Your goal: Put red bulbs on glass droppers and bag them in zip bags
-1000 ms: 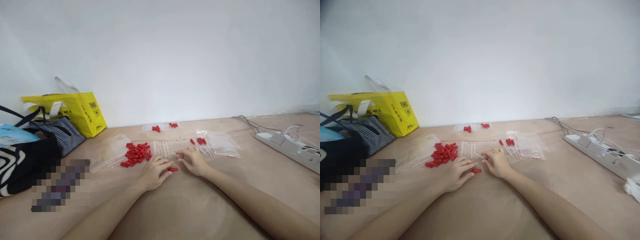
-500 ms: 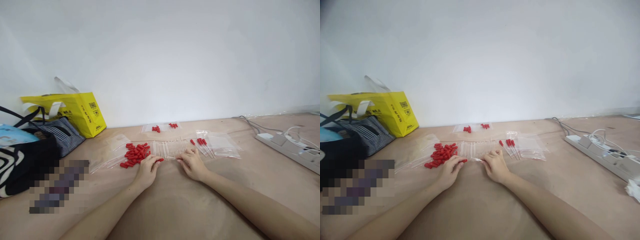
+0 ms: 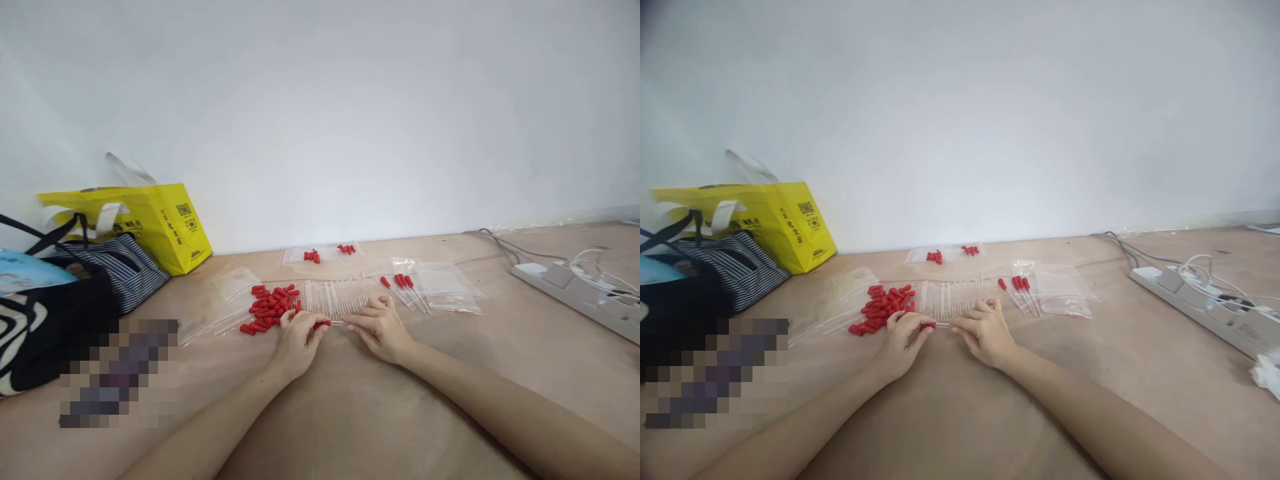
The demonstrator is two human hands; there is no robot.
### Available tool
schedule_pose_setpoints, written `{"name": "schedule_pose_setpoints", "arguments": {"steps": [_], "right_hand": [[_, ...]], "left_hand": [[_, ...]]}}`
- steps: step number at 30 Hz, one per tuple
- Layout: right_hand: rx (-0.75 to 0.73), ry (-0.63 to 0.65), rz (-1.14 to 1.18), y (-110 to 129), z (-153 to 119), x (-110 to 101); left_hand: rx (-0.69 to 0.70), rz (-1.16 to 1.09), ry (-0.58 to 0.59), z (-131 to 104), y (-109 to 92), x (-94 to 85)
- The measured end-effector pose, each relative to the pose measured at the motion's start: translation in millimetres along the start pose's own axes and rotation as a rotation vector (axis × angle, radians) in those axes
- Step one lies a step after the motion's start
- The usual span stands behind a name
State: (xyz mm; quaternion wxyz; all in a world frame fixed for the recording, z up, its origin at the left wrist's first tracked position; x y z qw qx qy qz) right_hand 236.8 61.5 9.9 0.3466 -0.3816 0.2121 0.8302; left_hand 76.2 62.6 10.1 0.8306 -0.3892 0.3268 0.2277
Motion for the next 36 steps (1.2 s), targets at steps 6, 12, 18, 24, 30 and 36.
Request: {"name": "schedule_pose_setpoints", "arguments": {"steps": [6,12,18,24,30,36], "right_hand": [[-0.089,-0.122,-0.072,11.4,-2.2,-6.7],[-0.159,-0.196,-0.204,21.3,-2.8,-11.4],[-0.191,-0.147,-0.208,19.3,-5.0,-8.7],[-0.241,-0.164,-0.226,19.9,-5.7,-9.8],[-0.186,-0.174,-0.215,22.0,-3.8,-6.3],[-0.234,-0.193,-0.171,23.3,-1.3,-3.6]], "left_hand": [[0.133,0.041,-0.089,-3.5,-12.5,-4.8],[0.306,0.125,-0.222,-7.6,-24.4,-12.5],[0.364,0.176,-0.231,-9.0,-33.6,-13.7],[0.365,0.137,-0.159,-9.5,-34.3,-10.9],[0.318,0.117,-0.197,-7.3,-31.1,-11.2],[0.33,0.109,-0.223,-6.9,-32.2,-9.7]]}}
Point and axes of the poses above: each hand's wrist, its own z-axis towards the middle knuckle, its own x-axis out of the palm, y = z × x, the point moved 5 cm from there along z, towards the middle knuckle, and after that the axes turned 10 degrees about -z, right-handed, at the moved point
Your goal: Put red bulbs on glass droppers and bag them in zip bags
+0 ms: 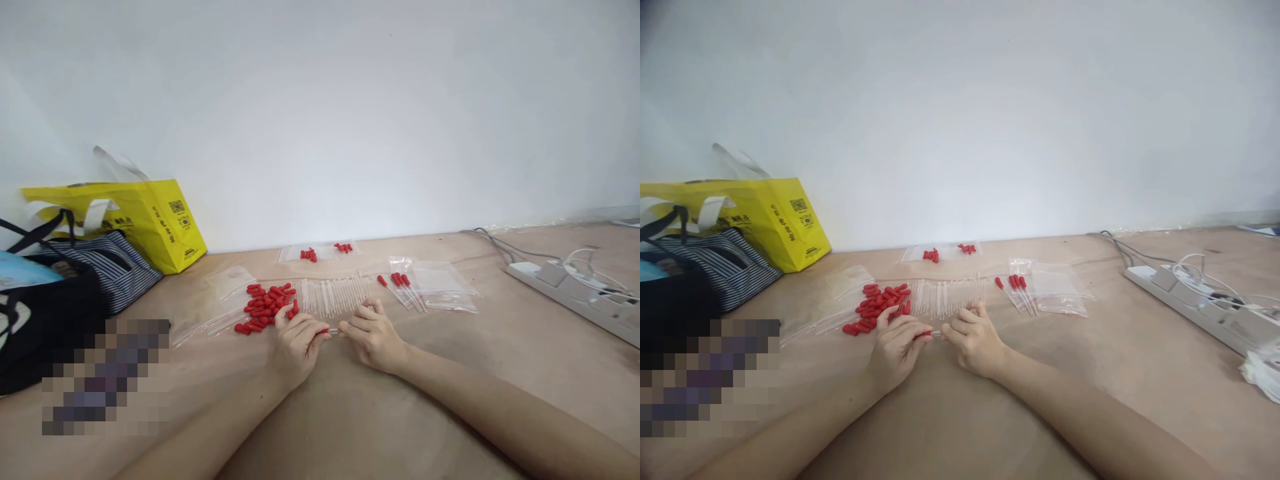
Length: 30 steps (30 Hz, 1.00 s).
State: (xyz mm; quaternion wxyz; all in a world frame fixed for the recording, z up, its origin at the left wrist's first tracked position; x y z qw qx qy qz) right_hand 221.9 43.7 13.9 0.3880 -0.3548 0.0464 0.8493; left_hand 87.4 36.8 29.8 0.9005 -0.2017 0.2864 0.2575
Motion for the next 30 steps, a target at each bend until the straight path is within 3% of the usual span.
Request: {"name": "schedule_pose_setpoints", "arguments": {"steps": [12,19,25,30], "right_hand": [[-0.027,0.0,0.075,2.4,3.9,0.6],[-0.01,0.01,-0.022,-8.2,4.1,-0.1],[-0.017,-0.139,-0.121,-11.4,-2.2,-1.0],[-0.066,-0.14,-0.213,-8.5,-5.3,1.2]], "left_hand": [[0.002,-0.02,0.035,0.6,-1.0,3.0],[0.023,0.062,0.091,1.8,5.7,0.9],[0.064,0.113,0.0,3.0,5.2,-6.4],[0.09,0.166,-0.008,2.9,2.1,-6.3]]}}
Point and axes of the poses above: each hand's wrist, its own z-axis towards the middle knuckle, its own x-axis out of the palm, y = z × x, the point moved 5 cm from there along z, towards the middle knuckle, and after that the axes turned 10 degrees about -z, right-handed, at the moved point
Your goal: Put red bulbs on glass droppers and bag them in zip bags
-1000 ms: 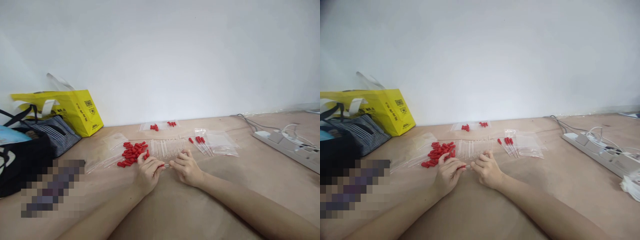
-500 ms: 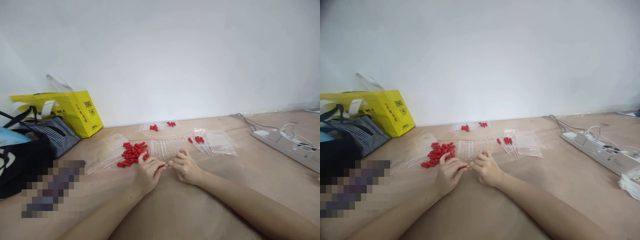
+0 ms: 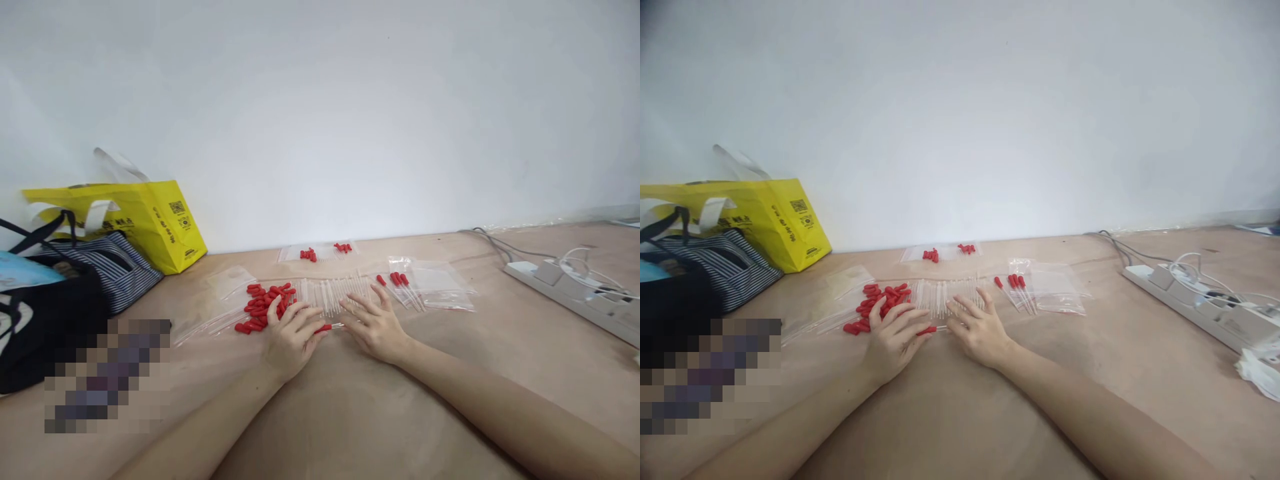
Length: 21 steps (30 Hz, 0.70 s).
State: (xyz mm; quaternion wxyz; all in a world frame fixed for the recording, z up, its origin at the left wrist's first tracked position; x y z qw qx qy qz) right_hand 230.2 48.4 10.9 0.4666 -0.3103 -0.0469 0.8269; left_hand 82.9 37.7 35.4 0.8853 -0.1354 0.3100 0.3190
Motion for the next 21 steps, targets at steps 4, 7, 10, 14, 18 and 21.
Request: {"name": "schedule_pose_setpoints", "arguments": {"steps": [4,7,10,14,18,21], "right_hand": [[0.011,0.123,-0.025,-6.1,-0.3,3.7],[0.123,0.329,-0.069,-28.5,-2.9,14.2],[0.389,0.557,-0.105,-66.9,-12.1,26.6],[0.743,0.765,-0.161,-110.3,-31.0,33.7],[0.903,0.871,-0.222,-124.4,-43.9,34.1],[0.922,0.938,-0.23,-123.1,-47.9,36.9]], "left_hand": [[-0.004,-0.01,0.092,-3.4,4.3,5.8],[-0.074,-0.01,0.198,-8.1,13.3,14.0],[-0.133,-0.018,0.262,-12.7,20.6,20.8],[-0.17,-0.059,0.304,-15.7,24.1,26.0],[-0.19,-0.084,0.322,-14.9,24.2,26.9],[-0.194,-0.086,0.319,-13.6,23.6,26.2]]}}
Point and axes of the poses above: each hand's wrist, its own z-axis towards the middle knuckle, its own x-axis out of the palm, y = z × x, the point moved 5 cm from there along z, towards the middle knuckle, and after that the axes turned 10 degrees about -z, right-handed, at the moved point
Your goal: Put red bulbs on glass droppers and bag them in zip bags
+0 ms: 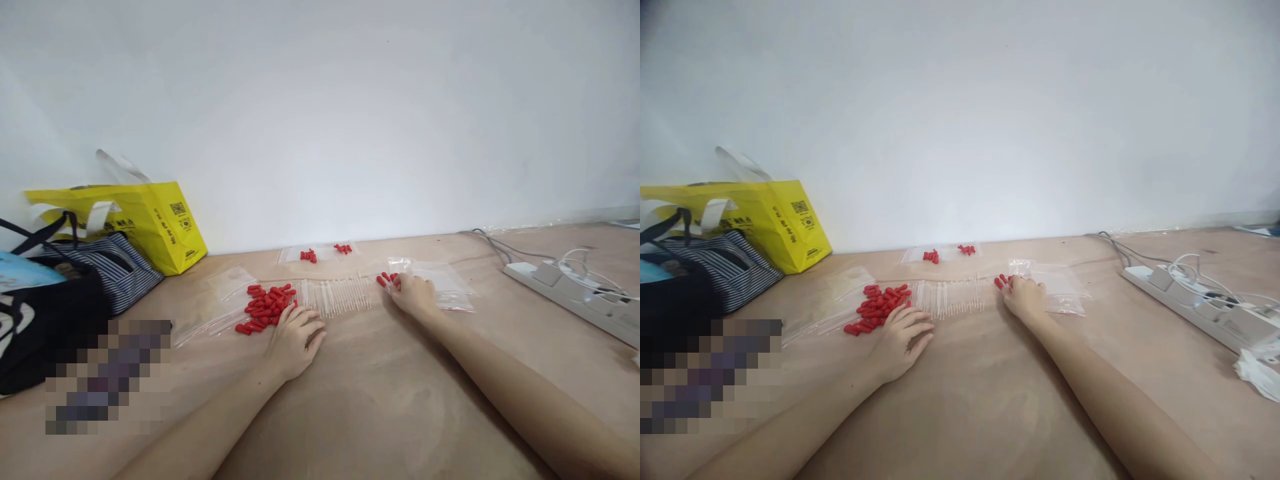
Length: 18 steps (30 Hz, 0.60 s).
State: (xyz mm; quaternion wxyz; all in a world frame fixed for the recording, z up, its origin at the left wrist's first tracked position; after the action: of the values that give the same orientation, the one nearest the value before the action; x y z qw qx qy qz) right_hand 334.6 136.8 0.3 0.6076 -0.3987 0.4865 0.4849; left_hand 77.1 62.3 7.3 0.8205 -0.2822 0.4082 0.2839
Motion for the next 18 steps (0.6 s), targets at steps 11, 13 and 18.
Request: {"name": "schedule_pose_setpoints", "arguments": {"steps": [11,13,18], "right_hand": [[-0.03,-0.005,-0.006,6.8,-2.5,-1.3],[-0.069,-0.049,0.012,15.1,-4.8,-5.6],[-0.067,0.068,0.031,40.8,-1.5,-6.9]], "left_hand": [[0.009,-0.009,-0.02,0.9,-2.1,-2.4],[0.009,-0.005,-0.026,0.7,-2.5,-2.8],[0.017,0.009,-0.024,-0.2,-5.7,-1.6]]}}
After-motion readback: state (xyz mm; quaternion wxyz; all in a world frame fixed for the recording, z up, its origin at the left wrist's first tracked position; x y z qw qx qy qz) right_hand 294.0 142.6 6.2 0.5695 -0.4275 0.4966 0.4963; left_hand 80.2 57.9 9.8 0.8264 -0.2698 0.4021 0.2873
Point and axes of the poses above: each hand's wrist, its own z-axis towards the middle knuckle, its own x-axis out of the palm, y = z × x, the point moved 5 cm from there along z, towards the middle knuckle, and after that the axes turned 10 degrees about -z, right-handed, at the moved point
